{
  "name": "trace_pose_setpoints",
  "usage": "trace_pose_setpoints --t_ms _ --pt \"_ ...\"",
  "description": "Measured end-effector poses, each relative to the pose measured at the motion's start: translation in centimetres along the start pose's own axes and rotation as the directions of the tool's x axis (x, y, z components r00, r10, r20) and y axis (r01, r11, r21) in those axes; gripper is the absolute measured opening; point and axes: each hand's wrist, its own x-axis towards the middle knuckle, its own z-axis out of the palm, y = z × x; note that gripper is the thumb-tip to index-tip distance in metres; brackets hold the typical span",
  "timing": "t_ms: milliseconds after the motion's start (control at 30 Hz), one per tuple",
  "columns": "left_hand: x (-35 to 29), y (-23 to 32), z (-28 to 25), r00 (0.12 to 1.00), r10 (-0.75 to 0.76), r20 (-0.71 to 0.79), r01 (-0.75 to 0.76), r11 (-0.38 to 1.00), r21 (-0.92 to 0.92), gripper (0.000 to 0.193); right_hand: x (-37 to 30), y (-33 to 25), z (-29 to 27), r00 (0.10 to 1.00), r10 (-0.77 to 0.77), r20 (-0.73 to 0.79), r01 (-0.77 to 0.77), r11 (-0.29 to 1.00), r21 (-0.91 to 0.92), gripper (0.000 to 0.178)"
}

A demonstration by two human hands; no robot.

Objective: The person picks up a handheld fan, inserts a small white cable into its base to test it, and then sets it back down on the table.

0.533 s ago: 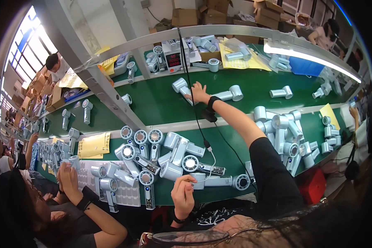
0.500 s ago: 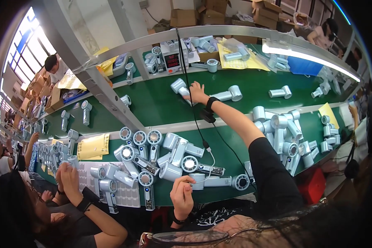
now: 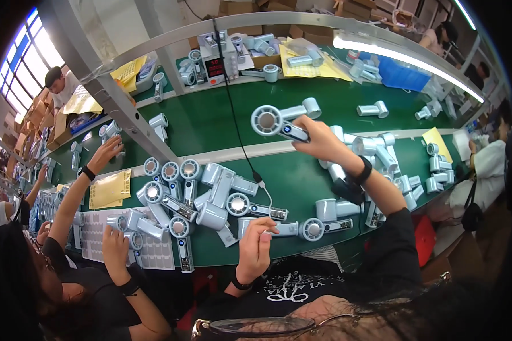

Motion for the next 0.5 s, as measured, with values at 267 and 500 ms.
trace_pose_setpoints --t_ms 267,500 --pt "-0.5 -0.2 9.4 0.974 0.007 0.227 -0.002 1.000 -0.020 0.009 -13.5 -4.5 -1.2 0.911 0.334 0.243 -0.316 0.187 0.930 0.052" --pt "-0.4 0.0 13.6 0.993 -0.007 0.118 0.002 0.999 0.041 0.006 -15.5 -4.6 -0.2 0.931 0.325 0.166 -0.107 -0.193 0.975 0.052"
